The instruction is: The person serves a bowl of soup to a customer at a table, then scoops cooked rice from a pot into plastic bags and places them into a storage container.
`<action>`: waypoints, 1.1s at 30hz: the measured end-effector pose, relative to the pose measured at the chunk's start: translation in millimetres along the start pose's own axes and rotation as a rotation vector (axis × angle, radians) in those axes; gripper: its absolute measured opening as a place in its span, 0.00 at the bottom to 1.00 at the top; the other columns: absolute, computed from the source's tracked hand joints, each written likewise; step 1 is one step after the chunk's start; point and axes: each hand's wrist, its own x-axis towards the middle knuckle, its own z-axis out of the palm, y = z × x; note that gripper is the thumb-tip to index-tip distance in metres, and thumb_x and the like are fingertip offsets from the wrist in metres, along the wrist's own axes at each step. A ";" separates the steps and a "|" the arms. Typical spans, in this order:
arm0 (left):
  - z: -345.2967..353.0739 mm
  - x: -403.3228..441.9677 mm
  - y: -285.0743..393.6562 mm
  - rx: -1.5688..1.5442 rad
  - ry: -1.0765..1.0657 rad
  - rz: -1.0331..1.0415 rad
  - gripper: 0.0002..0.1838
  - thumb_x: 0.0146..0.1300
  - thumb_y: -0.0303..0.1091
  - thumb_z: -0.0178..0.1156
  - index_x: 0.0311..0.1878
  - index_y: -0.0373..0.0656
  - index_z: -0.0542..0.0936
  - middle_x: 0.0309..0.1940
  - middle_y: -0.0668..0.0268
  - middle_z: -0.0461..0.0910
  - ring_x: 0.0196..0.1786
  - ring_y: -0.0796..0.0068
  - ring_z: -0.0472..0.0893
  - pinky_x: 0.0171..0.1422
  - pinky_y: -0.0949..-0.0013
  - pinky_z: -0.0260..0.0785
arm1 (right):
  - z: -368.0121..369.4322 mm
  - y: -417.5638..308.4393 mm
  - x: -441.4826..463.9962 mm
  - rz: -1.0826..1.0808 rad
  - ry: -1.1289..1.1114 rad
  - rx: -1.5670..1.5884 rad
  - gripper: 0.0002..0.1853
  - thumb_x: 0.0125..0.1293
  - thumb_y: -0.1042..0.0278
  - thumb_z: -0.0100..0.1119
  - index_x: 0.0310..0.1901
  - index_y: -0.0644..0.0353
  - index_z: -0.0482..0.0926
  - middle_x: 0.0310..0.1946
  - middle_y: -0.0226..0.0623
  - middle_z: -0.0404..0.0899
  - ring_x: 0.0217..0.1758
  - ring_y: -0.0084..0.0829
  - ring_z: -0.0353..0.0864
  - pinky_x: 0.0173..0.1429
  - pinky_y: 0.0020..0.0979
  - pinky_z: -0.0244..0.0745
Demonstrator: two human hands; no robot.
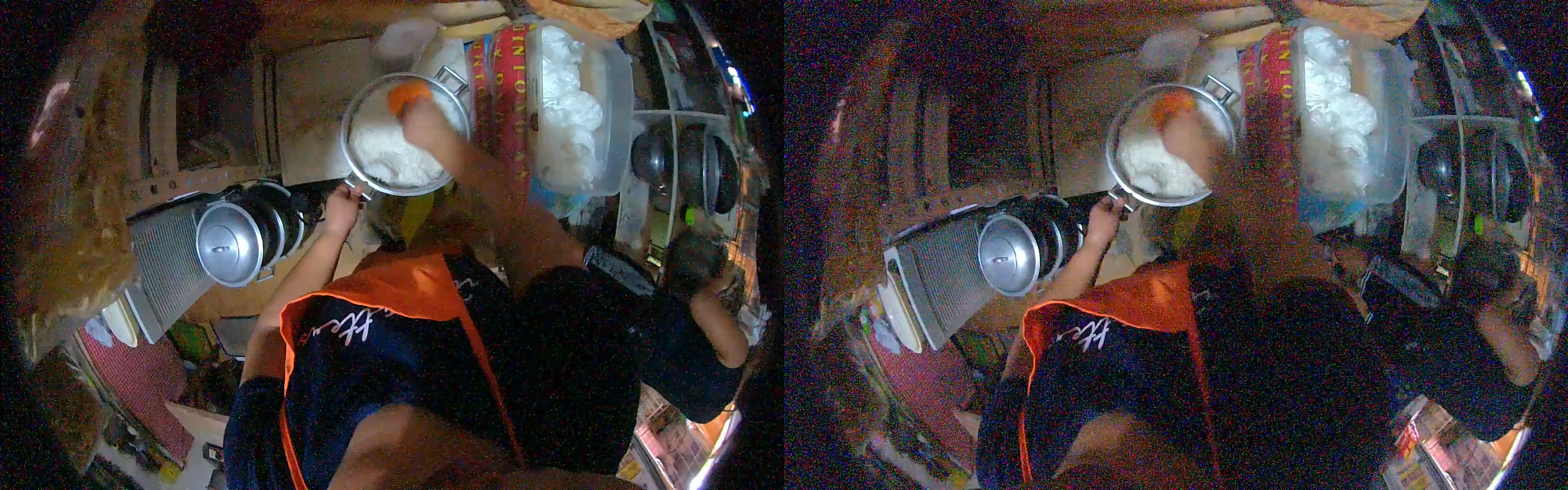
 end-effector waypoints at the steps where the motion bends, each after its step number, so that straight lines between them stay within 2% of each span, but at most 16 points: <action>1: -2.1 -1.8 7.2 0.019 0.001 0.011 0.13 0.58 0.38 0.52 0.29 0.34 0.71 0.20 0.61 0.75 0.22 0.75 0.75 0.27 0.72 0.66 | 19.7 4.9 9.4 0.119 -0.026 0.110 0.09 0.45 0.69 0.47 0.23 0.61 0.77 0.24 0.42 0.76 0.28 0.39 0.75 0.32 0.39 0.69; 3: -1.8 -1.4 9.0 0.033 0.010 0.018 0.14 0.58 0.39 0.52 0.29 0.35 0.71 0.21 0.61 0.75 0.23 0.74 0.75 0.27 0.72 0.66 | 34.2 -2.2 15.2 0.228 -0.053 0.217 0.09 0.45 0.70 0.47 0.24 0.61 0.77 0.25 0.42 0.76 0.29 0.39 0.75 0.34 0.39 0.68; 5: -0.9 -1.0 3.4 -0.011 -0.003 -0.058 0.14 0.58 0.39 0.52 0.30 0.35 0.72 0.21 0.59 0.76 0.23 0.72 0.76 0.28 0.70 0.67 | 22.1 -30.1 0.1 -0.042 -0.099 0.062 0.08 0.44 0.70 0.47 0.25 0.61 0.77 0.27 0.41 0.76 0.30 0.38 0.74 0.38 0.39 0.68; 7: 11.8 14.9 -36.3 0.000 0.014 -0.028 0.13 0.57 0.38 0.52 0.30 0.34 0.72 0.22 0.58 0.76 0.24 0.71 0.76 0.29 0.69 0.67 | 13.7 -53.0 -26.1 -0.116 -0.115 0.119 0.08 0.44 0.70 0.48 0.25 0.60 0.77 0.27 0.40 0.76 0.30 0.38 0.74 0.38 0.40 0.67; 12: 1.3 5.9 -0.4 0.067 -0.012 -0.038 0.13 0.57 0.37 0.52 0.34 0.35 0.74 0.23 0.56 0.77 0.24 0.67 0.77 0.31 0.67 0.66 | 7.9 -23.3 -24.1 -0.255 -0.063 0.207 0.07 0.44 0.70 0.49 0.25 0.60 0.77 0.23 0.37 0.74 0.29 0.37 0.74 0.37 0.41 0.66; 14: 1.4 3.8 -0.5 0.055 -0.008 -0.053 0.12 0.57 0.37 0.52 0.36 0.36 0.74 0.23 0.57 0.77 0.23 0.68 0.76 0.31 0.67 0.66 | 32.6 7.8 0.6 0.072 0.070 0.184 0.07 0.44 0.70 0.48 0.24 0.60 0.77 0.23 0.37 0.74 0.29 0.37 0.74 0.36 0.42 0.66; 15: 1.9 3.4 -2.5 0.057 -0.007 -0.059 0.12 0.57 0.37 0.52 0.36 0.36 0.74 0.23 0.57 0.77 0.23 0.68 0.76 0.31 0.67 0.66 | 54.5 6.0 11.0 0.069 0.068 0.189 0.07 0.44 0.70 0.48 0.24 0.60 0.77 0.23 0.37 0.74 0.29 0.37 0.74 0.36 0.42 0.66; 17: 2.0 7.9 -4.5 -0.026 -0.036 -0.112 0.11 0.57 0.36 0.52 0.37 0.37 0.75 0.22 0.58 0.77 0.23 0.68 0.76 0.31 0.68 0.66 | 102.2 -12.0 34.8 0.244 0.554 0.201 0.08 0.45 0.67 0.49 0.21 0.58 0.79 0.24 0.38 0.78 0.32 0.38 0.76 0.44 0.40 0.68; 18: 1.1 9.2 -3.3 -0.028 -0.031 -0.117 0.11 0.57 0.36 0.52 0.37 0.37 0.75 0.22 0.58 0.77 0.23 0.68 0.76 0.31 0.68 0.66 | 93.0 -23.8 39.6 0.239 0.553 0.205 0.08 0.45 0.67 0.49 0.21 0.58 0.79 0.24 0.38 0.78 0.32 0.38 0.76 0.44 0.40 0.68; 20: -3.7 7.8 0.4 0.090 -0.087 -0.149 0.10 0.56 0.33 0.52 0.37 0.36 0.74 0.22 0.58 0.77 0.23 0.70 0.76 0.30 0.68 0.66 | 56.5 -54.0 32.5 0.102 0.295 0.226 0.07 0.43 0.72 0.49 0.23 0.63 0.77 0.25 0.42 0.76 0.30 0.39 0.75 0.35 0.40 0.69; 21: -4.4 12.2 -2.8 0.092 -0.088 -0.153 0.10 0.56 0.33 0.52 0.37 0.36 0.74 0.22 0.58 0.77 0.23 0.70 0.76 0.30 0.68 0.66 | 45.2 -60.3 25.0 0.103 0.293 0.230 0.07 0.43 0.72 0.49 0.23 0.63 0.77 0.25 0.42 0.76 0.30 0.39 0.75 0.35 0.40 0.69; 23: 3.0 15.1 -16.2 -0.053 -0.058 -0.118 0.10 0.56 0.33 0.52 0.36 0.35 0.74 0.22 0.58 0.77 0.24 0.71 0.76 0.31 0.68 0.66 | 22.6 -65.2 2.7 -0.220 -0.210 0.410 0.08 0.43 0.73 0.49 0.24 0.64 0.77 0.25 0.44 0.76 0.29 0.40 0.75 0.37 0.39 0.70; 26: 6.6 19.0 -23.8 -0.048 -0.046 -0.152 0.10 0.56 0.32 0.52 0.35 0.33 0.74 0.22 0.59 0.77 0.24 0.72 0.76 0.30 0.68 0.67 | -12.7 -54.8 -3.7 -0.268 -0.347 0.392 0.08 0.45 0.73 0.48 0.25 0.65 0.77 0.26 0.45 0.76 0.30 0.40 0.75 0.39 0.39 0.70; 28: 2.5 9.7 -6.8 -0.151 -0.046 -0.172 0.10 0.56 0.32 0.52 0.35 0.33 0.74 0.22 0.59 0.77 0.23 0.73 0.76 0.30 0.69 0.67 | -4.5 -28.3 -0.6 -0.216 -0.334 0.418 0.08 0.47 0.72 0.47 0.25 0.65 0.77 0.27 0.46 0.76 0.31 0.41 0.75 0.38 0.39 0.70; 30: 3.5 8.1 -0.3 -0.260 -0.036 -0.191 0.10 0.56 0.32 0.52 0.35 0.33 0.74 0.22 0.59 0.77 0.23 0.73 0.76 0.29 0.70 0.67 | 44.6 1.8 16.9 -0.014 0.223 0.372 0.09 0.48 0.72 0.46 0.25 0.63 0.77 0.27 0.45 0.76 0.33 0.42 0.75 0.39 0.40 0.69; 33: 2.8 8.9 -9.9 -0.159 0.001 -0.187 0.10 0.57 0.32 0.52 0.35 0.33 0.74 0.22 0.60 0.77 0.22 0.74 0.75 0.27 0.71 0.67 | 63.0 8.5 51.6 -0.006 0.073 0.337 0.09 0.49 0.71 0.45 0.26 0.60 0.77 0.26 0.42 0.76 0.34 0.43 0.75 0.39 0.41 0.68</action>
